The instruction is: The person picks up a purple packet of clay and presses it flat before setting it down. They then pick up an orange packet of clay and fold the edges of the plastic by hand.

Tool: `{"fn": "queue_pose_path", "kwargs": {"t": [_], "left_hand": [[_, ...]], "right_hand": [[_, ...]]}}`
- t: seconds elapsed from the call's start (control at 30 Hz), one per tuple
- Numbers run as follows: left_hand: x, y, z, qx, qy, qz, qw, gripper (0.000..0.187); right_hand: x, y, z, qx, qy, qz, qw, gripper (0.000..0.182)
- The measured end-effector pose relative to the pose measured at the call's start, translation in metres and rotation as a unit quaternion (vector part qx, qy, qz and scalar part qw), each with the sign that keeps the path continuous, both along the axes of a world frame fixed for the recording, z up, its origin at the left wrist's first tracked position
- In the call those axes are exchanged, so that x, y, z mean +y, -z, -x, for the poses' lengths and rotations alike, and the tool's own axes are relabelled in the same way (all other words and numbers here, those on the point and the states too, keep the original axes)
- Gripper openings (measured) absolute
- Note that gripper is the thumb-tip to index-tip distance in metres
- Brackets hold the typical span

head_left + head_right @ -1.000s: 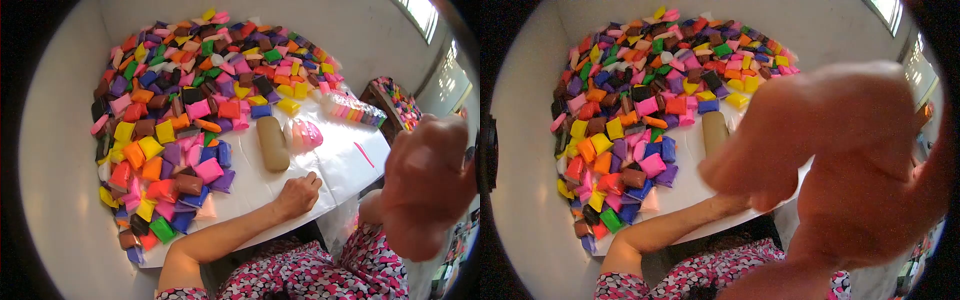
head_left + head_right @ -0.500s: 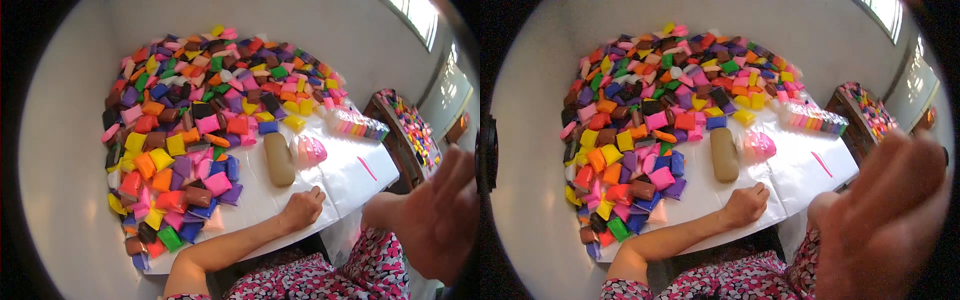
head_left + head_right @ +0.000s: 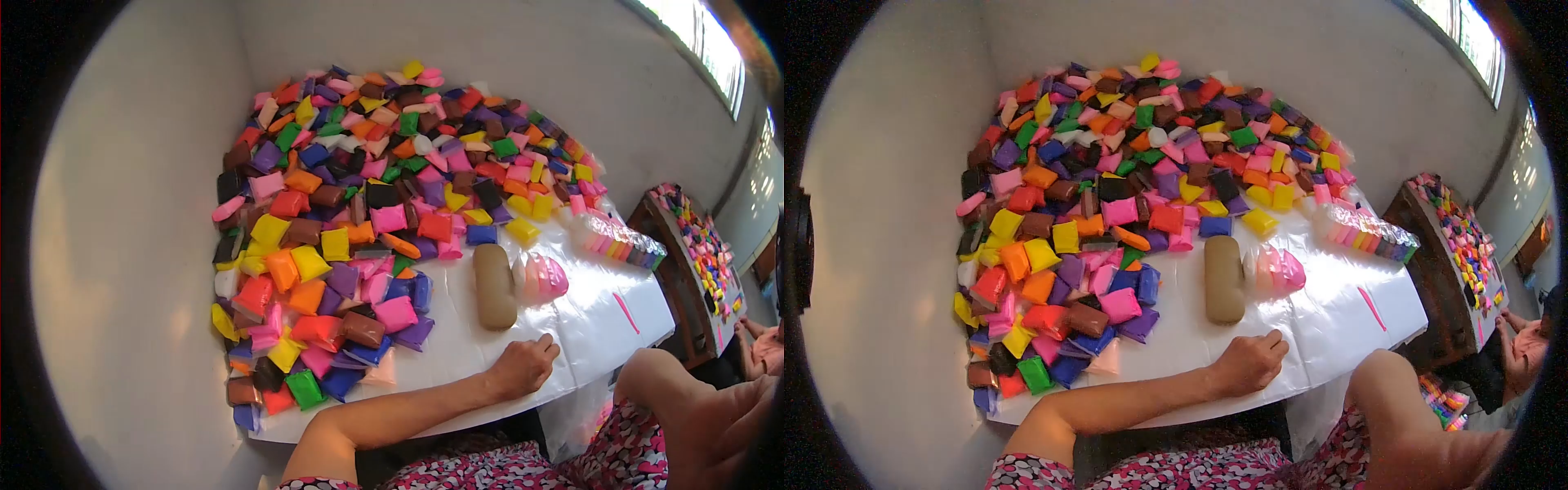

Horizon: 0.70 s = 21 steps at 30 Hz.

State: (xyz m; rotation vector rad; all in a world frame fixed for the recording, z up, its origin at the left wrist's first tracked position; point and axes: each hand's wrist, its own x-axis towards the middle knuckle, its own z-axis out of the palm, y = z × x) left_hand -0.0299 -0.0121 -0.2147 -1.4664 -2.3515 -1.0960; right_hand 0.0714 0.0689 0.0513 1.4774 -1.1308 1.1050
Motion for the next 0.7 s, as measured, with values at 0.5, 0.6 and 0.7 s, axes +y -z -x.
{"fn": "queue_pose_path", "kwargs": {"t": [0.5,0.6,0.7], "left_hand": [[0.0003,0.0007,0.0009,0.023,-0.005,0.003,1.000,0.014],[0.0007,0.0015,0.0015,0.027,-0.005,0.008,1.000,0.014],[0.0013,0.0028,0.0013,0.029,-0.006,0.007,1.000,0.014]], "right_hand": [[0.0019,0.0047,-0.0027,0.012,0.005,0.010,1.000,0.040],[0.0013,0.0053,-0.0032,0.012,0.009,0.011,1.000,0.039],[0.0011,0.0063,-0.0044,0.013,0.010,0.012,1.000,0.038]]}}
